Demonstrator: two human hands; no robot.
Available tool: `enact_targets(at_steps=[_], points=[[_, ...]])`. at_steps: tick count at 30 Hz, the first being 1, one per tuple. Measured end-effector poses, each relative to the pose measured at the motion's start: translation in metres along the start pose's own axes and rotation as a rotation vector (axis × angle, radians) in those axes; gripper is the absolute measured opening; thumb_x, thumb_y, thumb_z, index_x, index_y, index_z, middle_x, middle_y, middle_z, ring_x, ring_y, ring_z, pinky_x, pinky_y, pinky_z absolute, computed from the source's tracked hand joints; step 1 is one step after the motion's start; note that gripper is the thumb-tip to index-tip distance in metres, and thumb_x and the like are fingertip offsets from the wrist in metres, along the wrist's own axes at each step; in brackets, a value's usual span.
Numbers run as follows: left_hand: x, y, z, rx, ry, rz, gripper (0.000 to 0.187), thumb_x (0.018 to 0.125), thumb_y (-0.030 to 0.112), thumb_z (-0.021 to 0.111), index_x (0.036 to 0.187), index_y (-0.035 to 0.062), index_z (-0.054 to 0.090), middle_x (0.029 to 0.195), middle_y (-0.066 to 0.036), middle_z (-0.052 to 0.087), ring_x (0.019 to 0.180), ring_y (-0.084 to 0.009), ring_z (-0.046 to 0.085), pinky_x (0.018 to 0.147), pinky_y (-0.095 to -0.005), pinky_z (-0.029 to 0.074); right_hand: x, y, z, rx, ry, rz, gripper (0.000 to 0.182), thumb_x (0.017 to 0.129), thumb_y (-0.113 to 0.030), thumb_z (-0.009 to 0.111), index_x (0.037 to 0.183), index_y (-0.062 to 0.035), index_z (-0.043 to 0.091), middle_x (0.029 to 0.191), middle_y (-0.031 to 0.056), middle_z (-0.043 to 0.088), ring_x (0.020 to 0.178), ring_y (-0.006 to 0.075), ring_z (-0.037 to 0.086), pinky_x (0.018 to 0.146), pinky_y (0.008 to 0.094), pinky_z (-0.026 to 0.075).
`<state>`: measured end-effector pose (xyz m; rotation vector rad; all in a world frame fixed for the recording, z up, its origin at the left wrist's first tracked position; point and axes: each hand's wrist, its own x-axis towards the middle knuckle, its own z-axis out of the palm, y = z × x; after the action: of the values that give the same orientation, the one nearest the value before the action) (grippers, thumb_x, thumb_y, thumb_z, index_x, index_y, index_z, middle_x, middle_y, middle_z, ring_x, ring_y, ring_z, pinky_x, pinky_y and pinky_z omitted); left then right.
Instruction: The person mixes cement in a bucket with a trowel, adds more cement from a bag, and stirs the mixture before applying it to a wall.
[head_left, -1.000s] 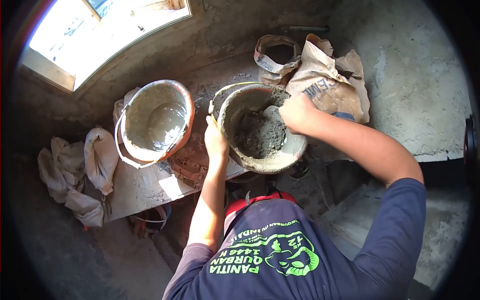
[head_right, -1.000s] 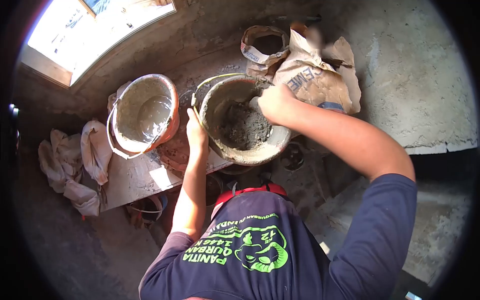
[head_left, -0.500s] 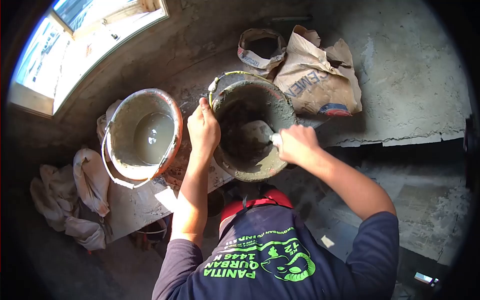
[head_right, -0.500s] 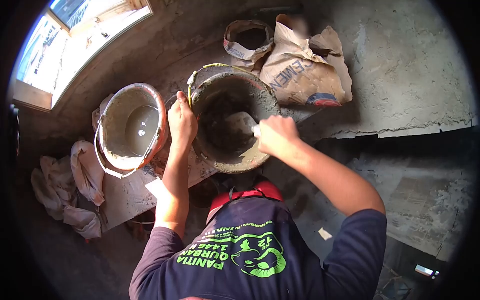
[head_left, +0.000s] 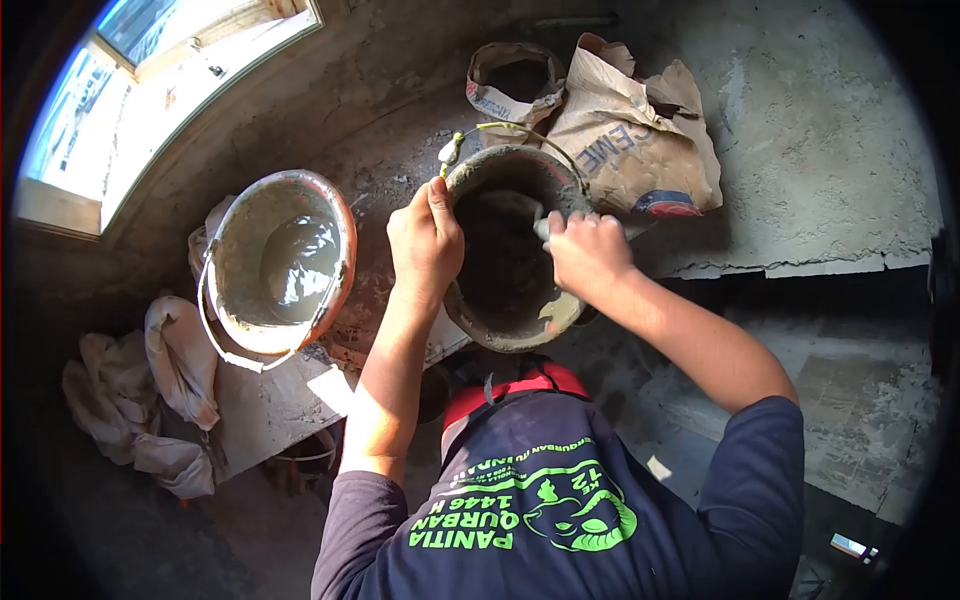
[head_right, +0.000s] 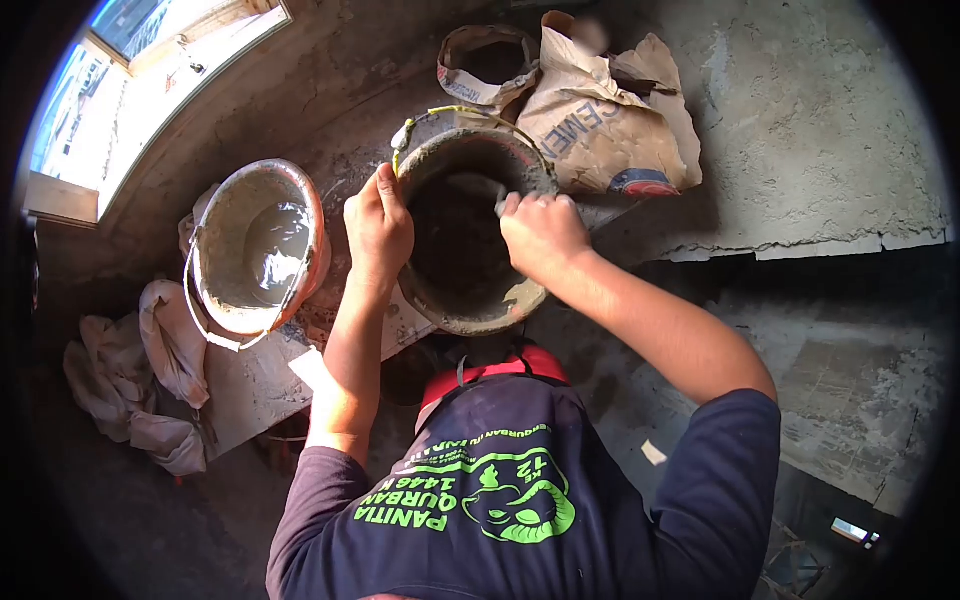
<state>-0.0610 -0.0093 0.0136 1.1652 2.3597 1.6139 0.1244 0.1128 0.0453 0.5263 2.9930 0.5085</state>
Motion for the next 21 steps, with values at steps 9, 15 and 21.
enact_targets(at_steps=[9, 15, 21], points=[[-0.004, -0.012, -0.002, -0.046, 0.032, -0.173, 0.049, 0.109, 0.031, 0.041, 0.08, -0.003, 0.062, 0.057, -0.02, 0.056, 0.051, -0.0377, 0.058, 0.052, -0.0437, 0.042, -0.067, -0.01, -0.047, 0.042, -0.001, -0.068, 0.012, 0.084, -0.018, 0.063, 0.091, -0.0084, 0.059, 0.073, 0.0065, 0.066, 0.064, 0.0208, 0.068, 0.057, 0.0343, 0.052], [-0.01, 0.008, -0.001, -0.002, 0.025, -0.145, 0.049, 0.109, 0.031, 0.041, 0.08, -0.0013, 0.062, 0.058, -0.019, 0.057, 0.056, -0.0402, 0.061, 0.055, -0.0438, 0.045, -0.055, -0.015, -0.054, 0.444, -0.419, 0.023, 0.018, 0.086, -0.025, 0.069, 0.088, -0.007, 0.068, 0.075, 0.014, 0.07, 0.073, 0.0298, 0.074, 0.061, 0.0438, 0.056], [-0.015, 0.022, 0.006, 0.031, -0.024, -0.099, 0.046, 0.109, 0.03, 0.041, 0.081, -0.0007, 0.062, 0.06, -0.021, 0.058, 0.06, -0.0428, 0.063, 0.056, -0.0454, 0.047, 0.005, 0.026, -0.027, 0.232, -0.335, 0.038, 0.018, 0.076, -0.026, 0.075, 0.079, -0.0078, 0.077, 0.082, 0.0137, 0.074, 0.082, 0.0282, 0.075, 0.067, 0.0392, 0.058]])
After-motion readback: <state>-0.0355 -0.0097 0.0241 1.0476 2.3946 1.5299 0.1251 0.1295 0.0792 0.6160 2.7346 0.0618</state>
